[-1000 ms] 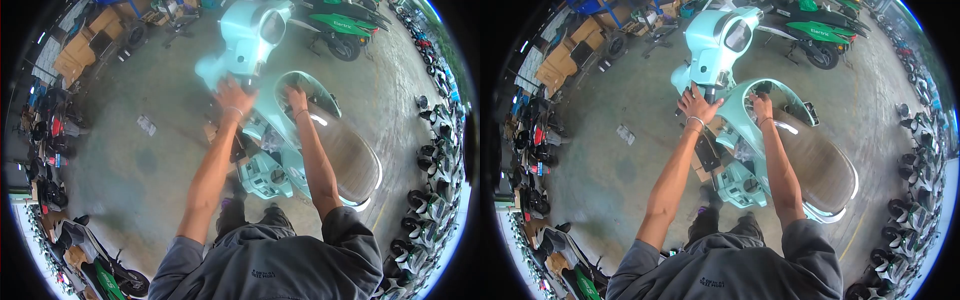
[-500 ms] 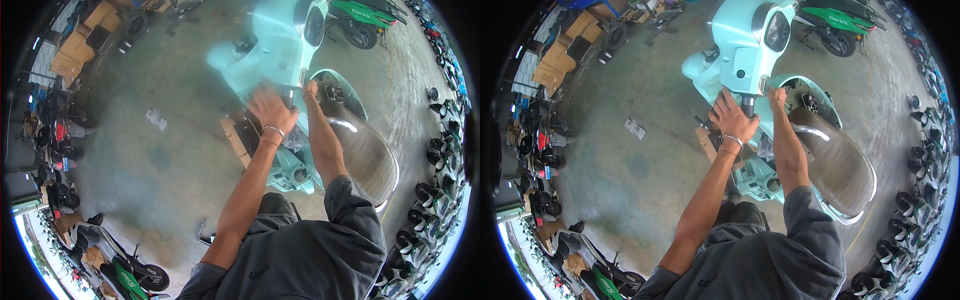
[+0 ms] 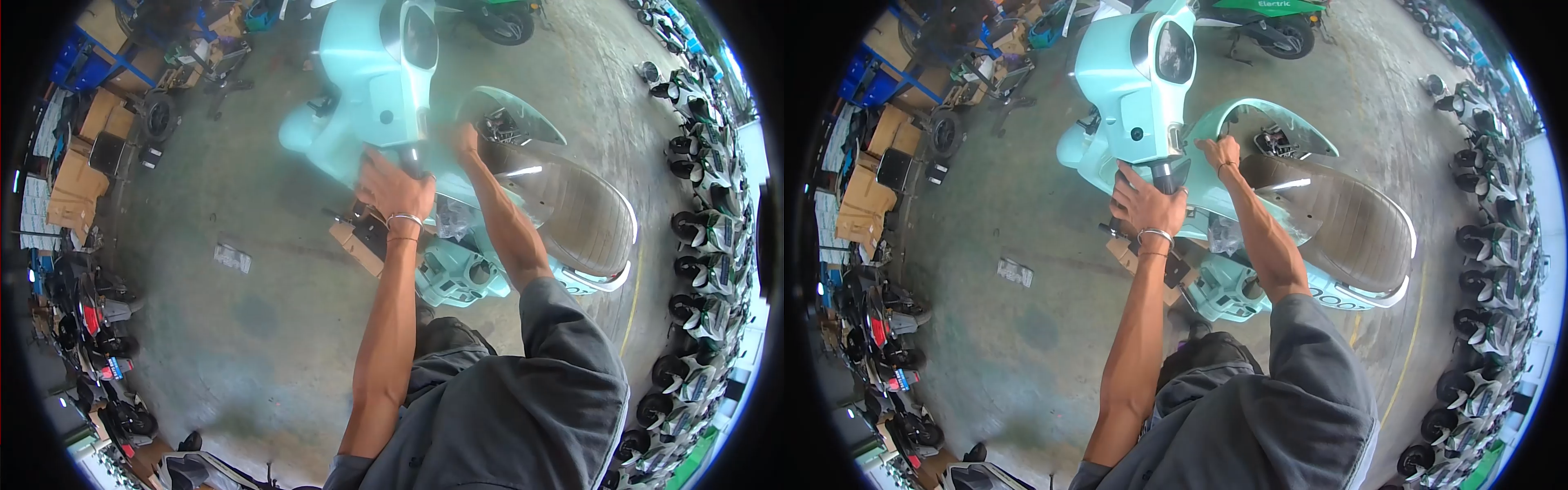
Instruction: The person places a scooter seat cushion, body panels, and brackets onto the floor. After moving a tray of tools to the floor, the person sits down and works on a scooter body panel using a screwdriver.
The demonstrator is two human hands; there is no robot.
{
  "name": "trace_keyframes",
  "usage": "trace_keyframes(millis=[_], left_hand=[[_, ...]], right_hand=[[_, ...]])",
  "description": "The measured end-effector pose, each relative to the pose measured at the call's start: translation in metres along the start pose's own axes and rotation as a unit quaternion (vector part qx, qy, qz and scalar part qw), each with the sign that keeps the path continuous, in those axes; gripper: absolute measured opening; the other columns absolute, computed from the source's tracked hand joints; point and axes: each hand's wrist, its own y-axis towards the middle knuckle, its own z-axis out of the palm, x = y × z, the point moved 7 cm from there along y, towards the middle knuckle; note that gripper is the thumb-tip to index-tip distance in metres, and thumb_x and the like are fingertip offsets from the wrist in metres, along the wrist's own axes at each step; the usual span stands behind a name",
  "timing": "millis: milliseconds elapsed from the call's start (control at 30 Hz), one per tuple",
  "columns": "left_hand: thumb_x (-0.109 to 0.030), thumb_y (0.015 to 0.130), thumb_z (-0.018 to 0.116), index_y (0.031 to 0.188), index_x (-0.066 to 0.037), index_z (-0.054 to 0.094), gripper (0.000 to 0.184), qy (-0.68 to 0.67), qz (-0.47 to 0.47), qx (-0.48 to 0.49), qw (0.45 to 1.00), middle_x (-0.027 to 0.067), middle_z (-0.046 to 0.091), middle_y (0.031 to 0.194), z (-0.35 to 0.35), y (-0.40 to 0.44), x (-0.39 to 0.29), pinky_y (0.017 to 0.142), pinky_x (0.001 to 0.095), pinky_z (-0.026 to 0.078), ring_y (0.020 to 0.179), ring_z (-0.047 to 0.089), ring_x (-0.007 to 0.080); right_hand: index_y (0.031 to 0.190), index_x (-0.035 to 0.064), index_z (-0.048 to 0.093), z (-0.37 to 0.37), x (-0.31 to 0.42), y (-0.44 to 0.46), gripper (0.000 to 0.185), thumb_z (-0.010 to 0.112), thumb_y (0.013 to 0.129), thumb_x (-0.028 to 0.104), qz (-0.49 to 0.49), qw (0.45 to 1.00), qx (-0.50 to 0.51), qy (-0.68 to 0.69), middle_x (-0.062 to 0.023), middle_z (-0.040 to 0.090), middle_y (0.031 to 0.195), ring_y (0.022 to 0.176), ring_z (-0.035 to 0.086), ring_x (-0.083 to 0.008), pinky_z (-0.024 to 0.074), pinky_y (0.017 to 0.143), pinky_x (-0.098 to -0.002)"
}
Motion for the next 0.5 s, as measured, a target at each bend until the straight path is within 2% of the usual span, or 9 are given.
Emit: trace_keyframes(millis=[33, 133, 167, 200, 267, 367, 500], left_hand=[[-0.036, 0.063, 0.075, 0.139, 0.005, 0.012, 0.108, 0.006, -0.002, -0.002, 1.000, 0.0247, 0.029, 0.133, 0.000, -0.001, 0.000, 0.103, 0.0571, 0.016, 0.125, 0.028, 0.0388], [-0.039, 0.063, 0.075, 0.139, 0.004, 0.013, 0.108, 0.008, -0.003, -0.005, 1.000, 0.0237, 0.030, 0.133, 0.000, -0.001, 0.002, 0.103, 0.0562, 0.017, 0.125, 0.029, 0.0380], [-0.038, 0.061, 0.078, 0.141, 0.005, 0.004, 0.117, 0.007, 0.008, -0.002, 1.000, 0.0252, 0.030, 0.132, 0.002, -0.001, 0.003, 0.102, 0.0555, 0.015, 0.122, 0.028, 0.0376], [-0.038, 0.061, 0.078, 0.141, 0.005, 0.004, 0.117, 0.003, 0.009, -0.004, 1.000, 0.0252, 0.030, 0.132, 0.000, 0.000, 0.003, 0.102, 0.0555, 0.015, 0.122, 0.028, 0.0376], [-0.037, 0.061, 0.078, 0.142, 0.004, 0.005, 0.117, -0.009, 0.012, 0.009, 1.000, 0.0254, 0.029, 0.133, -0.003, -0.002, 0.002, 0.102, 0.0553, 0.015, 0.122, 0.028, 0.0375], [-0.039, 0.059, 0.078, 0.142, 0.002, 0.005, 0.118, -0.008, 0.006, 0.020, 1.000, 0.0251, 0.029, 0.133, -0.003, -0.002, 0.002, 0.102, 0.0554, 0.016, 0.122, 0.029, 0.0372], [-0.041, 0.059, 0.078, 0.142, 0.002, 0.005, 0.119, -0.016, 0.010, 0.014, 1.000, 0.0251, 0.029, 0.134, -0.001, -0.001, 0.006, 0.102, 0.0554, 0.017, 0.123, 0.029, 0.0372]], right_hand=[[0.092, -0.0070, 0.066, -0.003, -0.001, 0.005, 0.052, 0.075, 0.064, 0.036, -0.061, 0.998, -0.017, -0.029, -0.0233, 0.066, 0.090, 0.086, 0.065, -0.0323, 0.0492, 0.078, -0.0378], [0.091, -0.0075, 0.067, -0.032, 0.002, -0.003, 0.051, 0.075, 0.064, 0.035, -0.091, 0.995, 0.006, -0.051, -0.0231, 0.066, 0.086, 0.083, 0.066, -0.0322, 0.0490, 0.077, -0.0378], [0.089, -0.0074, 0.067, -0.050, 0.008, -0.015, 0.049, 0.075, 0.064, 0.034, -0.108, 0.994, -0.007, -0.027, -0.0230, 0.067, 0.083, 0.082, 0.066, -0.0316, 0.0488, 0.076, -0.0374], [0.090, -0.0073, 0.067, -0.073, 0.020, -0.036, 0.049, 0.074, 0.065, 0.034, -0.073, 0.997, -0.004, 0.018, -0.0223, 0.066, 0.082, 0.079, 0.065, -0.0297, 0.0486, 0.075, -0.0369], [0.091, -0.0067, 0.067, -0.103, 0.023, -0.053, 0.048, 0.073, 0.066, 0.034, -0.085, 0.995, 0.004, 0.057, -0.0193, 0.066, 0.080, 0.075, 0.064, -0.0257, 0.0476, 0.073, -0.0350], [0.093, -0.0063, 0.067, -0.152, 0.039, -0.089, 0.047, 0.072, 0.068, 0.034, -0.144, 0.988, -0.014, 0.059, -0.0162, 0.066, 0.079, 0.072, 0.061, -0.0222, 0.0464, 0.071, -0.0330], [0.094, -0.0062, 0.067, -0.196, 0.028, -0.108, 0.047, 0.071, 0.070, 0.034, -0.139, 0.989, -0.016, 0.050, -0.0136, 0.066, 0.078, 0.071, 0.060, -0.0180, 0.0453, 0.069, -0.0303]])
